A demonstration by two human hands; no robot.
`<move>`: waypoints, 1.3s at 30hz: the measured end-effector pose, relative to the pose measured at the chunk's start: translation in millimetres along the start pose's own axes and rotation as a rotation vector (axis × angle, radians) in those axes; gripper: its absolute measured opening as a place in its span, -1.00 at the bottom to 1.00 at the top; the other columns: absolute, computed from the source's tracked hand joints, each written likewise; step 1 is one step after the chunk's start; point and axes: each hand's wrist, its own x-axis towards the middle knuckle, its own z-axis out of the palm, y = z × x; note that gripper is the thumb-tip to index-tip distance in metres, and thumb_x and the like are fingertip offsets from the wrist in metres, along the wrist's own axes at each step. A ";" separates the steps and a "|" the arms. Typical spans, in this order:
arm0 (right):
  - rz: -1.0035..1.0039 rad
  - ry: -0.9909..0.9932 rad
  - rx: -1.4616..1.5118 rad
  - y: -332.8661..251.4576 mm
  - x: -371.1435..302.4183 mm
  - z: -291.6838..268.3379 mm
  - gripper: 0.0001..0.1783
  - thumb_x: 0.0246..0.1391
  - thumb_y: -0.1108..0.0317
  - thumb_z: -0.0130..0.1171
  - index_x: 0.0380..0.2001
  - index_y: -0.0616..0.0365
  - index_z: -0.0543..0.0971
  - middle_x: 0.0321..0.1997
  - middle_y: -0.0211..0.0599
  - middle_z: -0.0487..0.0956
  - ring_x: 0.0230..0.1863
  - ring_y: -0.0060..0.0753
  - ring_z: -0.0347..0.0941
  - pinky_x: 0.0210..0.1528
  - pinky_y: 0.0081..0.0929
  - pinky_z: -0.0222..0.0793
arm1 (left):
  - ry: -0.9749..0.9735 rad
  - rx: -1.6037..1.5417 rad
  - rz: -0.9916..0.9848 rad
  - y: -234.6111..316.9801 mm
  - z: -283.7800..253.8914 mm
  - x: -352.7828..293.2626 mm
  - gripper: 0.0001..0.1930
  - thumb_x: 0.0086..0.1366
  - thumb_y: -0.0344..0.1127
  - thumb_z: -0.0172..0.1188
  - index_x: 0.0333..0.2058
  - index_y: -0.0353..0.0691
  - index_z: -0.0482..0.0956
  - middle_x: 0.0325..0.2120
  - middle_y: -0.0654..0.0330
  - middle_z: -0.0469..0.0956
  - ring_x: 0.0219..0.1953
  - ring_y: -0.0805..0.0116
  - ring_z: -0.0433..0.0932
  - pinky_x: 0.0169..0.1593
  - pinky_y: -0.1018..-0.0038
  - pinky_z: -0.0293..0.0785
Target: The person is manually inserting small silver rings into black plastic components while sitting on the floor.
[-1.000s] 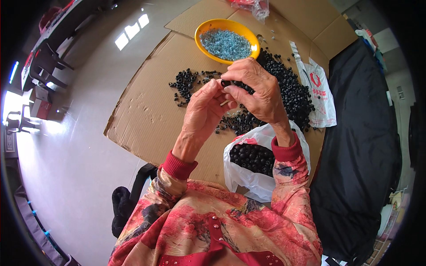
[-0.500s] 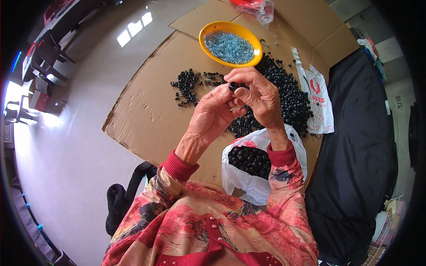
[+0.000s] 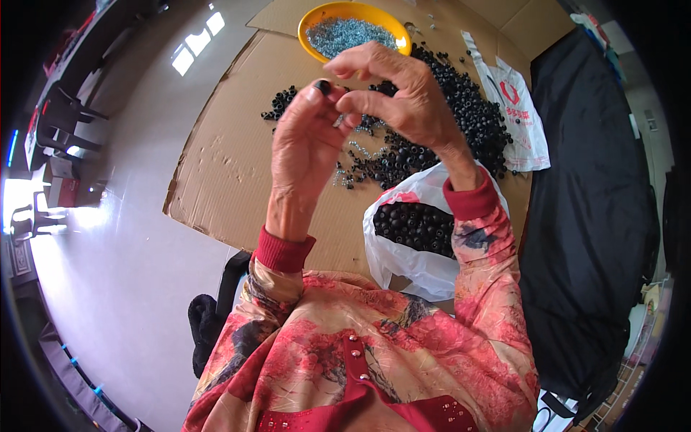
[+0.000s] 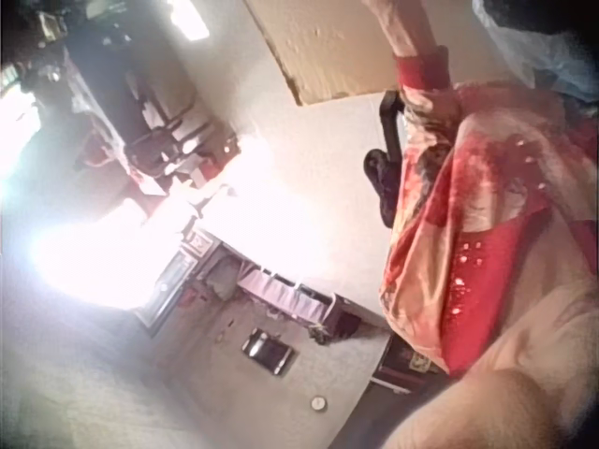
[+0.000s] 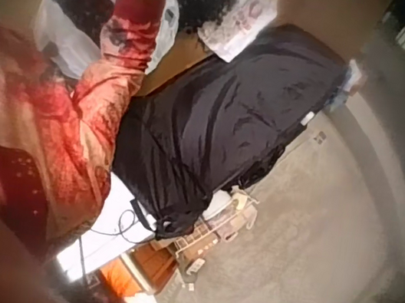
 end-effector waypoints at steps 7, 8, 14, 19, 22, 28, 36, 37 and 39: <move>0.355 -0.191 -0.143 59.8 -37.6 -23.3 -0.86 -0.13 0.39 0.16 -0.46 0.22 0.56 -0.54 -0.30 0.56 -0.48 -0.48 0.50 -0.35 -0.55 0.42 | -0.063 -0.025 0.072 19.5 -4.3 2.8 -0.82 0.23 -0.30 0.06 -0.31 -0.30 0.50 -0.33 0.11 0.52 -0.29 0.35 0.48 -0.14 0.34 0.44; 0.378 -0.226 -0.214 73.2 -49.8 -20.0 -0.87 -0.14 0.40 0.13 -0.51 0.23 0.56 -0.58 -0.26 0.55 -0.52 -0.45 0.50 -0.38 -0.53 0.42 | -0.073 -0.032 0.068 18.2 -6.3 4.3 -0.82 0.23 -0.31 0.05 -0.31 -0.30 0.51 -0.33 0.10 0.52 -0.29 0.34 0.48 -0.14 0.34 0.44; 0.432 -0.301 -0.283 123.8 -105.3 11.6 -0.88 -0.19 0.47 0.04 -0.54 0.25 0.55 -0.55 -0.11 0.56 -0.51 -0.23 0.52 -0.39 -0.40 0.43 | -0.068 -0.034 0.066 27.0 -40.6 9.6 -0.80 0.25 -0.34 -0.01 -0.23 -0.34 0.47 -0.25 0.09 0.49 -0.25 0.32 0.44 -0.09 0.30 0.34; 0.370 -0.321 -0.300 115.0 -93.3 21.3 -0.90 -0.20 0.50 0.03 -0.57 0.25 0.53 -0.57 -0.10 0.54 -0.52 -0.20 0.51 -0.39 -0.36 0.43 | -0.017 0.042 0.117 29.0 -28.8 7.7 -0.83 0.24 -0.33 0.03 -0.29 -0.30 0.50 -0.30 0.08 0.53 -0.29 0.34 0.47 -0.14 0.35 0.43; 0.326 -0.308 -0.316 113.6 -95.1 25.7 -0.92 -0.20 0.51 0.03 -0.60 0.25 0.51 -0.58 -0.11 0.53 -0.53 -0.17 0.49 -0.40 -0.33 0.42 | -0.009 0.061 0.093 21.4 -32.1 12.3 -0.83 0.25 -0.32 0.02 -0.27 -0.30 0.48 -0.30 0.08 0.52 -0.29 0.34 0.47 -0.14 0.35 0.43; 0.322 -0.362 -0.308 107.2 -94.0 42.9 -0.92 -0.16 0.48 0.06 -0.60 0.29 0.47 -0.57 -0.15 0.50 -0.50 -0.16 0.45 -0.37 -0.32 0.37 | 0.032 0.085 0.099 19.4 -32.3 9.7 -0.84 0.27 -0.35 0.00 -0.26 -0.30 0.46 -0.31 0.09 0.52 -0.31 0.36 0.48 -0.16 0.36 0.45; 0.239 -0.318 -0.435 105.4 -89.1 69.0 -0.93 -0.21 0.50 0.02 -0.67 0.25 0.44 -0.60 -0.10 0.50 -0.51 -0.11 0.48 -0.39 -0.30 0.41 | 0.053 0.116 0.102 19.0 -30.6 7.7 -0.86 0.26 -0.37 0.03 -0.27 -0.30 0.47 -0.33 0.11 0.51 -0.35 0.41 0.49 -0.21 0.41 0.46; 0.238 -0.318 -0.441 107.0 -89.1 67.9 -0.93 -0.21 0.50 0.02 -0.67 0.25 0.44 -0.60 -0.10 0.50 -0.51 -0.11 0.48 -0.39 -0.30 0.41 | 0.048 0.111 0.103 18.6 -29.9 8.5 -0.86 0.26 -0.37 0.03 -0.27 -0.30 0.47 -0.33 0.11 0.51 -0.35 0.41 0.49 -0.21 0.41 0.46; 0.279 -0.342 -0.416 106.2 -85.3 64.6 -0.93 -0.20 0.47 0.06 -0.62 0.25 0.48 -0.61 -0.16 0.50 -0.53 -0.23 0.50 -0.40 -0.39 0.42 | 0.070 0.123 0.105 18.2 -28.7 8.1 -0.86 0.26 -0.37 0.03 -0.27 -0.30 0.47 -0.35 0.12 0.51 -0.36 0.42 0.50 -0.22 0.42 0.46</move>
